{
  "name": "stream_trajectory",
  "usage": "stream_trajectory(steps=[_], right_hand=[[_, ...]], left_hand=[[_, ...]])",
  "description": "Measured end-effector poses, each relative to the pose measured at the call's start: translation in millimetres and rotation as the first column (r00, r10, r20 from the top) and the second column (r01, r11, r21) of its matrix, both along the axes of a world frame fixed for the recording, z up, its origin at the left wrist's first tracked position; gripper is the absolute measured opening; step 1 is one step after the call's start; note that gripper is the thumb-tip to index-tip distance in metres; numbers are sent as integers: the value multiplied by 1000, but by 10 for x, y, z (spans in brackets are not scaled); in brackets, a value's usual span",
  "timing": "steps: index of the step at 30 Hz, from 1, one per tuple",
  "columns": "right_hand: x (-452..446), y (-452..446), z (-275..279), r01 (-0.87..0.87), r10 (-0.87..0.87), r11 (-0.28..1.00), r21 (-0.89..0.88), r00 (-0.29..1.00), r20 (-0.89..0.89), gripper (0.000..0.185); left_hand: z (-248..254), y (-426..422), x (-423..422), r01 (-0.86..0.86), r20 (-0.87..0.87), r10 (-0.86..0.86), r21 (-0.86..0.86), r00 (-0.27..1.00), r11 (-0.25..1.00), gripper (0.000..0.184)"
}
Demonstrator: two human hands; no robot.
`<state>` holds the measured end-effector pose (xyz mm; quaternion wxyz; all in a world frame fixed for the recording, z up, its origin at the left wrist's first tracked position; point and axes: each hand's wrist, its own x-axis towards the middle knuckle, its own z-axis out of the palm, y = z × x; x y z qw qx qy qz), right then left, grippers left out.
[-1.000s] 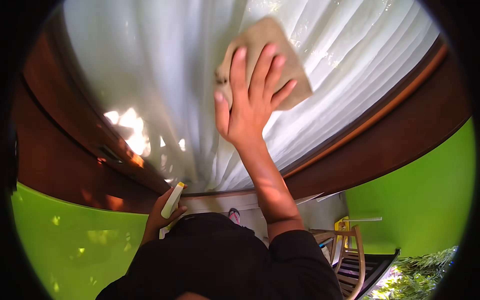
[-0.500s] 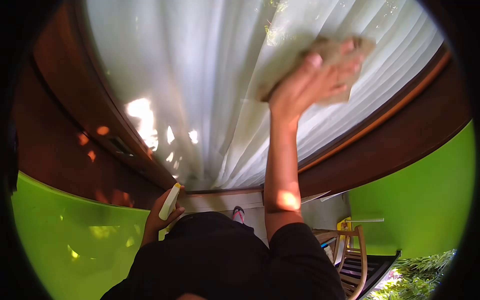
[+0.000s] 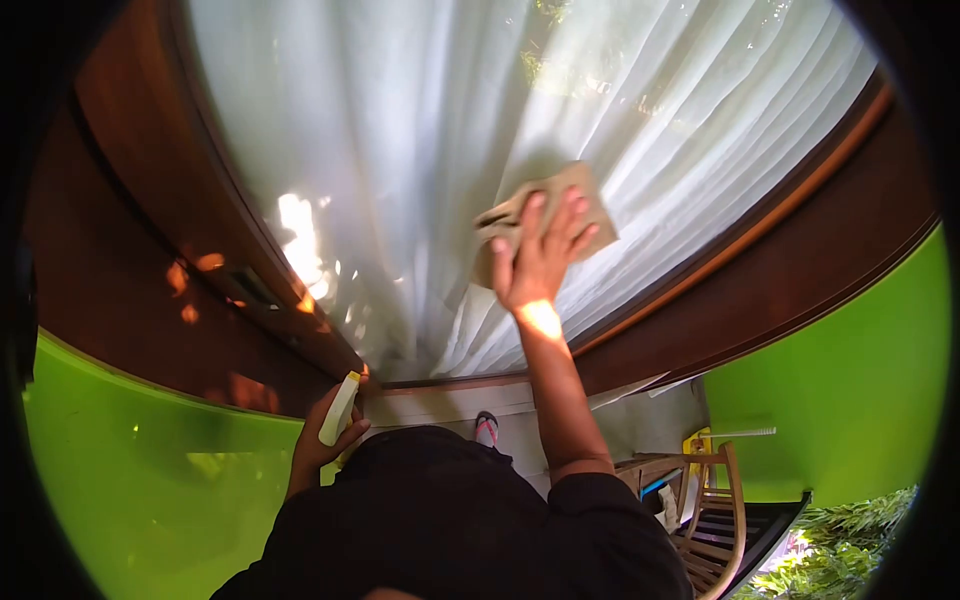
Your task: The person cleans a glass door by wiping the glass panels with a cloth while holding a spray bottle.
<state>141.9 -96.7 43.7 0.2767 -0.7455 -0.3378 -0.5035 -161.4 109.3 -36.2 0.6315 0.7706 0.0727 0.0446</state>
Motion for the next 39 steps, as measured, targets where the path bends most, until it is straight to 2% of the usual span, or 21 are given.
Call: stream_trajectory(steps=[1,5,8,10,12,13,16,18,20,22,25,28,30,32,34,36,38,39], right_hand=[[0,-8,148,46,-44,998,38,998,-51,70],[-16,189,1121,48,-16,928,370,996,-89,73],[-11,499,1660,-12,-6,912,411,999,43,72],[-201,779,1813,-70,31,951,302,991,134,68],[-302,950,1754,78,-101,989,124,975,197,69],[-569,962,1733,93,-94,996,17,994,54,67],[-444,1033,1138,-61,70,996,-58,985,157,73],[-404,966,648,-30,50,993,-111,983,179,75],[-356,737,240,-16,36,983,-181,994,104,74],[-230,465,-49,29,-19,988,-150,998,66,72],[-40,59,51,32,-32,999,44,999,-19,73],[42,-33,751,84,-63,963,255,994,-91,76],[73,83,1272,8,12,911,412,999,-47,77],[-82,370,1652,6,33,871,492,997,-71,79],[-152,677,1774,-71,35,927,367,994,104,77],[-264,950,1619,-47,23,992,116,980,197,77],[-387,1105,1305,-78,83,996,-34,972,218,75],[-467,1111,1126,-68,87,991,-117,982,167,74]], left_hand=[[-22,24,-12,9,-1,-9,1,1000,1000,63],[-68,37,-83,14,-42,-15,-22,999,1000,65],[-54,19,-126,1,-98,-2,-16,995,1000,67],[-193,23,-161,-22,-101,25,35,995,999,68],[-213,14,-178,-32,-106,33,12,994,999,68],[-213,7,-189,-37,-111,36,0,993,999,68],[-140,-8,-187,-38,-109,33,-40,994,999,68],[-127,-10,-197,-47,-115,46,-6,992,999,68],[-72,-15,-210,-56,-114,55,-1,992,998,68],[39,-24,-232,-64,-104,61,-26,993,998,68],[14,8,-279,-76,-25,76,-1,997,997,67],[-18,38,-315,-94,-27,94,0,995,996,66],[-59,33,-322,-87,-19,87,9,996,996,65],[-93,54,-319,-80,-14,81,10,997,997,64],[-94,55,-321,-76,-18,76,-1,997,997,64],[-56,47,-307,-99,-21,99,12,995,995,64],[-43,47,-303,-109,-19,110,19,994,994,64],[-55,53,-307,-112,-15,113,20,994,993,64]])
